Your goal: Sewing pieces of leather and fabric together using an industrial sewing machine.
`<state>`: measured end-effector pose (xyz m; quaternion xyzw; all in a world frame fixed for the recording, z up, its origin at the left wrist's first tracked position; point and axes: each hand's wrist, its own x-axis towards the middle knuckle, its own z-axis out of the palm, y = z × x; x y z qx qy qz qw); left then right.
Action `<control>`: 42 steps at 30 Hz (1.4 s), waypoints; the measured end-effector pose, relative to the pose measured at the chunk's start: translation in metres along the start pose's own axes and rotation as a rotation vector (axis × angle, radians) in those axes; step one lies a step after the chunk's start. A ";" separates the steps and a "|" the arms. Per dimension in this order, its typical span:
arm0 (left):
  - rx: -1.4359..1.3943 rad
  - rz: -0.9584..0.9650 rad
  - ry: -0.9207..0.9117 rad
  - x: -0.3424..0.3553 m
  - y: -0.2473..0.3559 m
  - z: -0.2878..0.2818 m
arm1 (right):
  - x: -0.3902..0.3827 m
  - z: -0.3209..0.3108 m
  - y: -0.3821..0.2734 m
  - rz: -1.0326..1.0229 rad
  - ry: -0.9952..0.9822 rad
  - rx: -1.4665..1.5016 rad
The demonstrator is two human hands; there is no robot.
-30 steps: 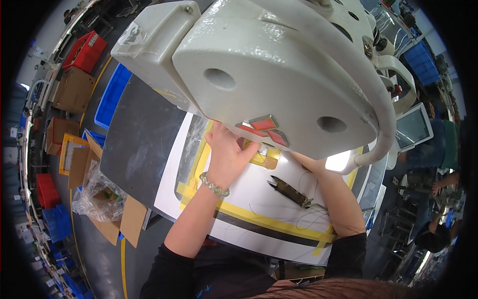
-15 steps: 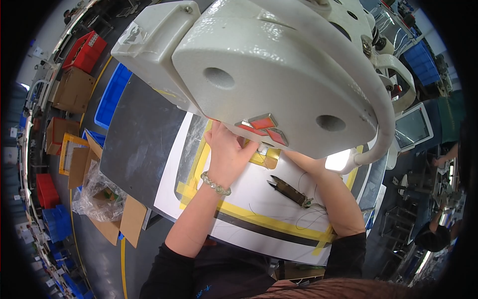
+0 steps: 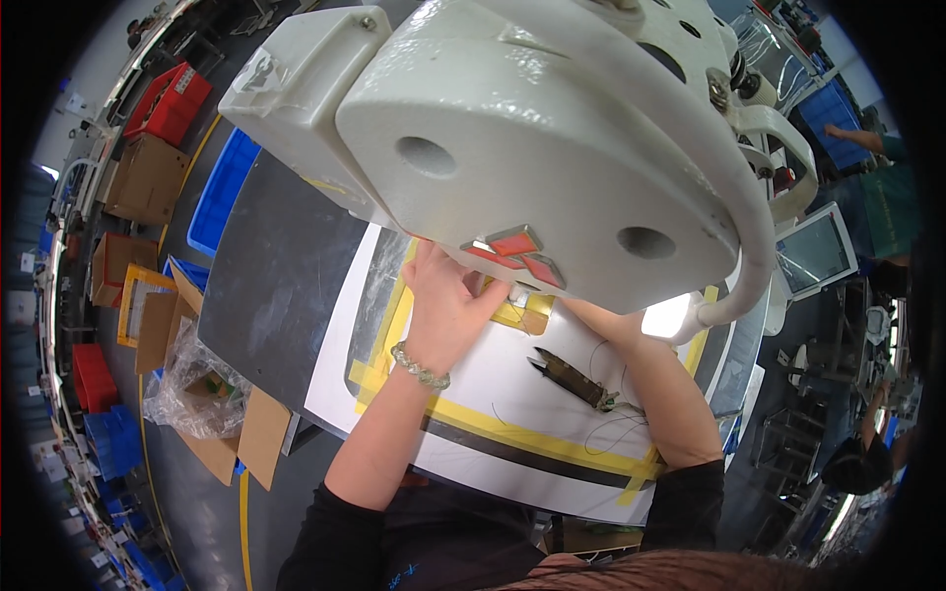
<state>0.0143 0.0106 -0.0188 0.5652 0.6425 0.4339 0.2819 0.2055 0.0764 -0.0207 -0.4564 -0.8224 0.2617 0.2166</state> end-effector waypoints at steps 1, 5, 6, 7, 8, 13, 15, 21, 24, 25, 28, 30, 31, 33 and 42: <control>0.023 0.004 -0.021 0.000 -0.003 0.000 | 0.006 -0.006 -0.015 -0.027 0.038 0.086; -0.031 -0.025 -0.001 0.000 0.003 0.000 | 0.009 -0.009 -0.026 -0.048 0.106 0.207; -0.016 -0.029 -0.005 0.000 0.002 0.000 | 0.009 -0.009 -0.025 -0.048 0.107 0.206; -0.001 -0.034 -0.009 0.000 0.002 0.000 | 0.009 -0.009 -0.023 -0.063 0.105 0.196; -0.002 -0.033 -0.010 0.000 0.000 0.000 | 0.009 -0.009 -0.022 -0.078 0.103 0.186; 0.051 0.010 -0.027 0.000 -0.006 0.000 | 0.010 -0.009 -0.021 -0.107 0.099 0.178; 0.034 0.001 -0.024 0.000 -0.003 0.000 | 0.010 -0.010 -0.024 -0.119 0.109 0.180; -0.063 -0.040 -0.004 0.000 0.001 0.003 | 0.009 -0.009 -0.024 -0.074 0.088 0.144; -0.068 -0.030 0.001 0.000 -0.003 0.003 | 0.010 -0.007 -0.022 -0.068 0.112 0.160; -0.041 -0.024 -0.008 0.000 -0.003 0.002 | 0.010 -0.007 -0.022 -0.082 0.110 0.145; -0.022 -0.026 -0.018 0.000 -0.002 0.001 | 0.011 -0.007 -0.021 -0.111 0.114 0.132; -0.041 -0.031 -0.012 0.000 -0.001 0.002 | 0.011 -0.006 -0.019 -0.127 0.121 0.134; -0.059 -0.037 -0.005 0.000 -0.001 0.003 | 0.011 -0.006 -0.017 -0.145 0.115 0.134; -0.038 -0.003 0.016 0.000 0.000 0.003 | 0.011 -0.006 -0.017 -0.163 0.109 0.133; -0.027 0.008 0.044 0.000 -0.003 0.007 | 0.011 -0.008 -0.016 -0.206 0.132 0.234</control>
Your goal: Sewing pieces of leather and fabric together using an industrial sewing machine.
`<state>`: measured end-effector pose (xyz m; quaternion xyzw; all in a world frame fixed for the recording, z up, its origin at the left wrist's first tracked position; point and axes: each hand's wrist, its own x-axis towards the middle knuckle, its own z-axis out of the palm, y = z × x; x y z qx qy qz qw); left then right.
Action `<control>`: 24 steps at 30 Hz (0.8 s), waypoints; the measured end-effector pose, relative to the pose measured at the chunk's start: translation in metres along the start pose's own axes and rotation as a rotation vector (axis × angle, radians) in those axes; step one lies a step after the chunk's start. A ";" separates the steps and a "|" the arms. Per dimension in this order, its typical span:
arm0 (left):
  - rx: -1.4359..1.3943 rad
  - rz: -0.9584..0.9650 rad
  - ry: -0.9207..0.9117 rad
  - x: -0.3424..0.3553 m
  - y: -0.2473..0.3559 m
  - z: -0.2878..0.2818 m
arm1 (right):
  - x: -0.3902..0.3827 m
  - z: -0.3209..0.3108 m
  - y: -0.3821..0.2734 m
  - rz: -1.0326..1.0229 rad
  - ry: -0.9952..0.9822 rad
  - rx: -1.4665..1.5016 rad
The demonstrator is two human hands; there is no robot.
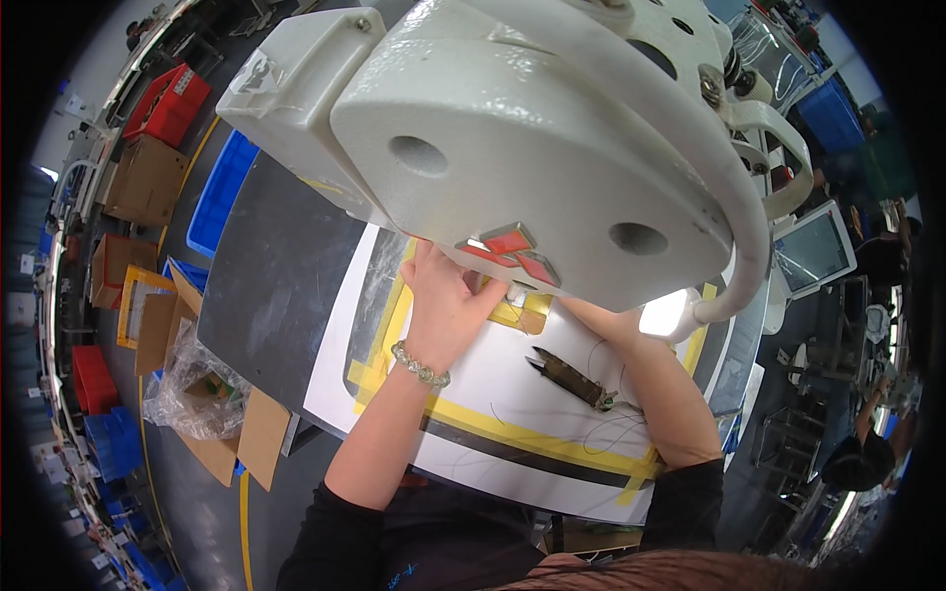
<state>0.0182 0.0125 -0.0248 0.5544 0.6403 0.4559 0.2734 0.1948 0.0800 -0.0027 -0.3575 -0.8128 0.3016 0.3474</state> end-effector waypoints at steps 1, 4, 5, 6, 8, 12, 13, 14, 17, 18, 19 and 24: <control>0.001 0.021 0.008 0.000 0.000 0.000 | 0.000 -0.001 0.000 0.004 -0.005 0.021; 0.045 0.036 0.005 0.001 0.000 0.000 | -0.001 -0.001 0.000 0.013 -0.014 0.024; 0.044 0.037 0.005 0.001 0.000 0.000 | -0.001 -0.001 0.001 0.018 -0.018 0.007; 0.015 0.013 0.009 0.001 0.000 0.001 | -0.001 -0.001 0.001 0.018 -0.018 0.007; -0.015 -0.010 0.012 0.001 0.002 0.002 | -0.002 -0.001 0.001 -0.028 0.018 -0.030; -0.005 -0.019 0.016 0.001 0.001 -0.001 | 0.001 0.002 -0.003 0.021 0.002 -0.085; 0.028 -0.008 0.007 0.001 -0.001 -0.001 | 0.001 0.002 -0.001 -0.008 -0.012 -0.122; 0.026 -0.009 0.007 0.001 -0.003 0.000 | 0.000 0.003 0.001 -0.036 -0.026 -0.158; 0.043 -0.008 0.006 0.001 0.000 -0.001 | 0.005 0.002 -0.009 -0.074 0.057 -0.013; 0.011 -0.043 -0.003 0.001 -0.001 -0.001 | 0.005 0.002 -0.010 -0.074 0.056 -0.014; -0.020 -0.078 -0.012 0.001 -0.002 -0.001 | 0.005 0.002 -0.010 -0.073 0.050 0.002; 0.110 0.061 0.071 0.001 0.002 0.001 | 0.003 0.004 -0.004 -0.072 0.008 -0.103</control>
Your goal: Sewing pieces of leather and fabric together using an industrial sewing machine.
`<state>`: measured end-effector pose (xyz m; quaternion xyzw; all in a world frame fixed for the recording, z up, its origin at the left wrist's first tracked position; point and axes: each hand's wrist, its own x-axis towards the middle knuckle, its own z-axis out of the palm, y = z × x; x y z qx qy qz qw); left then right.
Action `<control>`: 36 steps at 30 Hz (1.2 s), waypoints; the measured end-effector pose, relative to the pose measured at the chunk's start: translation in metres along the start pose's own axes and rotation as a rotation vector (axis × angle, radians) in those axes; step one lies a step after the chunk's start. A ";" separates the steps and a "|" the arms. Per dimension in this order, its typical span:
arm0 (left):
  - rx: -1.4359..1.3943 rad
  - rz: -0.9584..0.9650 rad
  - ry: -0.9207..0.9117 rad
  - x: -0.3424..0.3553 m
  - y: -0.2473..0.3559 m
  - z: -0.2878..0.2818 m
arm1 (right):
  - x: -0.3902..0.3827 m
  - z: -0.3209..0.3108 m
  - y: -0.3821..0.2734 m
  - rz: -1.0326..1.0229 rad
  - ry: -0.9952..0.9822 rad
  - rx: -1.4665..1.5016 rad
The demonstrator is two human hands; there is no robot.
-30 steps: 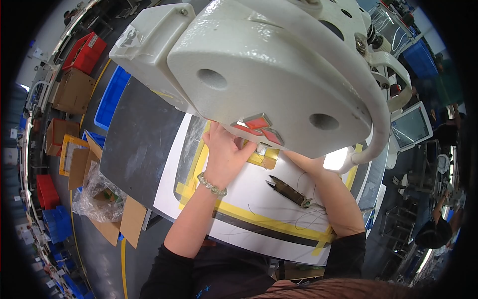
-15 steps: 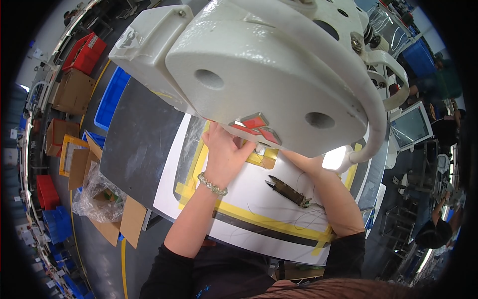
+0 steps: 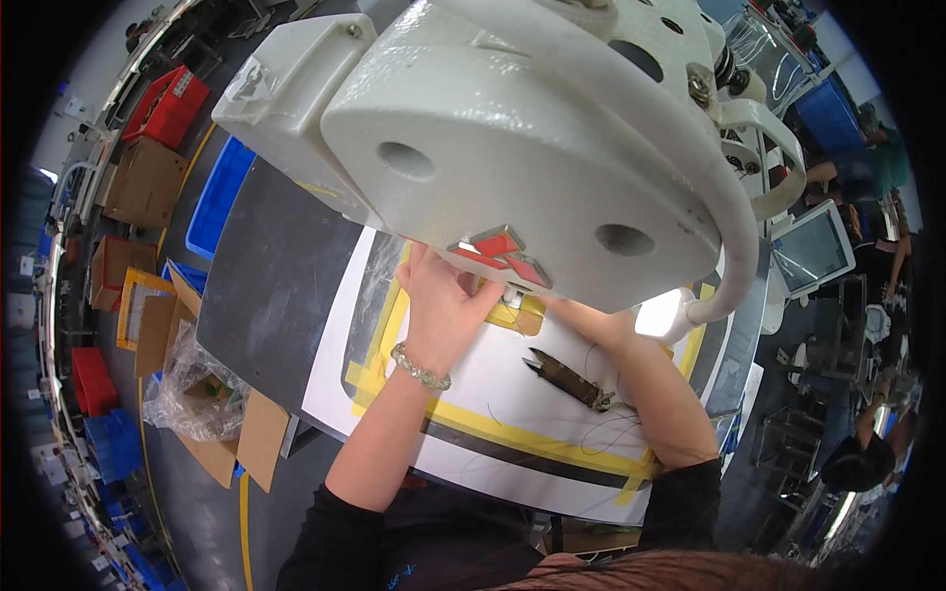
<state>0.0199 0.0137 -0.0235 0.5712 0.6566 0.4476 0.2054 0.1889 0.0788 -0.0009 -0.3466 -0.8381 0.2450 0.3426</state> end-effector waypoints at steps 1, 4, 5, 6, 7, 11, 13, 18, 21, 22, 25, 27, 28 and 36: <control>0.035 0.004 -0.019 -0.001 0.000 -0.002 | -0.001 -0.001 0.000 -0.023 -0.025 -0.035; 0.078 0.058 0.018 -0.003 -0.002 -0.001 | 0.002 0.000 -0.005 -0.029 0.003 -0.045; 0.079 0.059 0.018 -0.004 -0.004 -0.001 | 0.003 0.001 -0.007 -0.012 0.055 -0.022; 0.057 0.061 0.012 -0.004 -0.006 0.000 | 0.003 -0.001 -0.006 -0.012 0.056 -0.026; 0.034 0.064 0.006 -0.004 -0.006 0.000 | 0.003 -0.002 -0.006 -0.065 0.067 -0.079; 0.059 0.077 0.044 -0.011 0.003 -0.004 | -0.001 -0.004 -0.005 -0.041 0.055 -0.262; 0.093 0.112 0.039 -0.012 0.000 -0.008 | -0.001 -0.007 -0.004 -0.085 0.132 -0.244; 0.108 0.104 -0.006 -0.012 0.005 -0.008 | -0.027 -0.004 0.011 -0.099 0.176 -0.322; 0.120 0.115 -0.013 -0.012 0.004 -0.005 | -0.032 -0.012 -0.008 -0.093 0.085 -0.276; 0.132 0.114 -0.021 -0.013 0.004 -0.005 | -0.033 -0.014 -0.015 -0.036 0.008 -0.199; 0.094 0.129 0.011 -0.011 0.005 -0.004 | -0.033 -0.011 -0.020 0.030 -0.084 -0.059; 0.099 0.112 -0.001 -0.011 0.006 -0.004 | -0.032 -0.010 -0.021 0.036 -0.101 0.004; 0.105 0.095 -0.014 -0.010 0.007 -0.005 | -0.030 -0.010 -0.022 0.049 -0.112 0.014; 0.126 0.053 -0.007 -0.005 0.006 -0.014 | -0.022 -0.013 -0.016 0.057 -0.047 0.045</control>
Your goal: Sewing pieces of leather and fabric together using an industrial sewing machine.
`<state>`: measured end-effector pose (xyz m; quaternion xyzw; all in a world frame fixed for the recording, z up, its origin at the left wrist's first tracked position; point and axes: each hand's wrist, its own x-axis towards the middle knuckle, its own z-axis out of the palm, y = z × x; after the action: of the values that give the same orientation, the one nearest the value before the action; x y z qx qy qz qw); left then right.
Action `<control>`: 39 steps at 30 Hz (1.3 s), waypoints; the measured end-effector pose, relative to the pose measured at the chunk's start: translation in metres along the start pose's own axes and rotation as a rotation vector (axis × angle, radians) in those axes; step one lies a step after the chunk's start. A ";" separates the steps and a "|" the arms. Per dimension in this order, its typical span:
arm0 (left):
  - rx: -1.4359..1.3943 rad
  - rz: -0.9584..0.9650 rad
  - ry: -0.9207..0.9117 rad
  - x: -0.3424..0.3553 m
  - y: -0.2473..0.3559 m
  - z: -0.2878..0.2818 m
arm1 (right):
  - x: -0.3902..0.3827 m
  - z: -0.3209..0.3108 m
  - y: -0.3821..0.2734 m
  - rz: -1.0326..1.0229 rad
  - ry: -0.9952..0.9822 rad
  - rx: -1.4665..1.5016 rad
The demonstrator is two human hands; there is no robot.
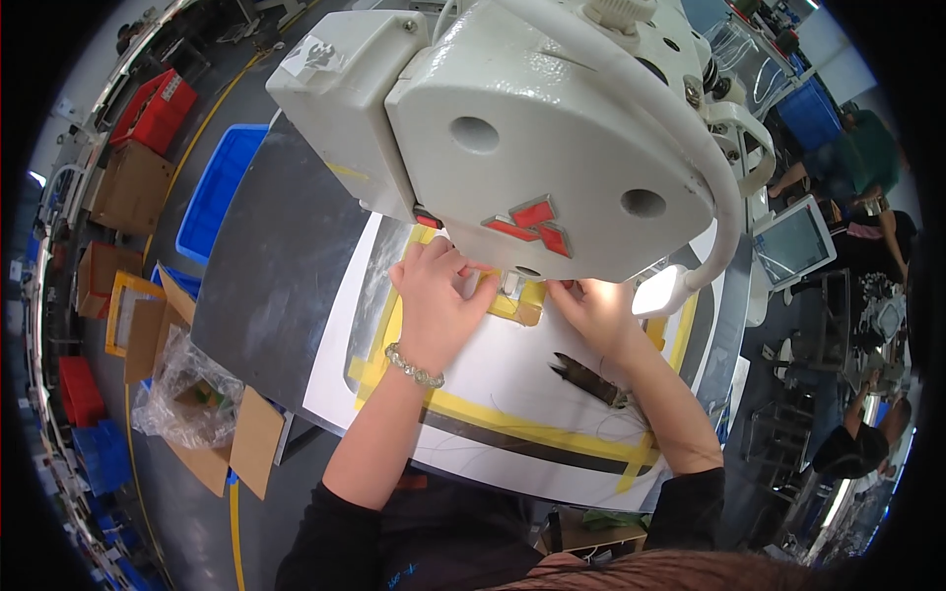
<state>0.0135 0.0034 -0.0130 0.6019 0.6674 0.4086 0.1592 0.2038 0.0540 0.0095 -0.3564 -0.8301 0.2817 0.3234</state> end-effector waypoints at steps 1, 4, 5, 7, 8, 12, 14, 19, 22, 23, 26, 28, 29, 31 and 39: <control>0.008 -0.007 -0.002 0.001 -0.002 0.000 | 0.002 0.000 0.000 0.013 0.006 -0.005; 0.018 -0.022 0.037 0.005 -0.014 -0.004 | 0.010 0.001 -0.001 0.006 0.022 -0.031; 0.019 -0.023 0.038 0.007 -0.017 -0.005 | 0.010 0.005 0.003 0.028 0.021 -0.068; 0.046 0.042 0.072 0.011 -0.020 -0.007 | 0.012 0.009 0.012 0.047 0.020 -0.111; 0.046 0.042 0.075 0.011 -0.021 -0.010 | 0.013 0.010 0.017 0.008 -0.003 -0.128; 0.010 -0.036 -0.025 0.009 -0.020 -0.015 | 0.017 0.014 0.028 -0.033 -0.015 -0.052; 0.010 -0.054 -0.055 0.007 -0.019 -0.017 | 0.019 0.016 0.030 -0.019 -0.026 -0.014; 0.010 -0.033 -0.044 0.006 -0.020 -0.016 | 0.020 0.023 0.032 0.044 -0.048 0.069; 0.003 -0.011 -0.025 0.005 -0.020 -0.016 | 0.023 0.023 0.028 0.006 -0.043 0.034; 0.002 -0.009 -0.022 0.005 -0.020 -0.016 | 0.023 0.024 0.026 -0.014 -0.025 -0.002; -0.007 0.013 0.010 0.001 -0.016 -0.013 | 0.020 0.020 0.019 -0.006 -0.005 -0.089; -0.059 0.012 -0.029 -0.001 -0.011 -0.011 | 0.018 0.017 0.009 0.016 0.000 -0.133; -0.061 0.014 -0.025 -0.002 -0.008 -0.008 | 0.016 0.016 0.002 0.094 -0.012 -0.071; -0.107 0.050 -0.028 -0.004 -0.002 -0.001 | 0.010 0.018 -0.004 0.172 -0.024 -0.015; -0.104 0.021 -0.017 0.004 0.003 0.012 | 0.008 0.017 -0.021 0.354 -0.171 0.066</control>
<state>0.0230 0.0109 -0.0172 0.6035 0.6375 0.4391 0.1916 0.1785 0.0433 0.0162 -0.4609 -0.7691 0.3905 0.2087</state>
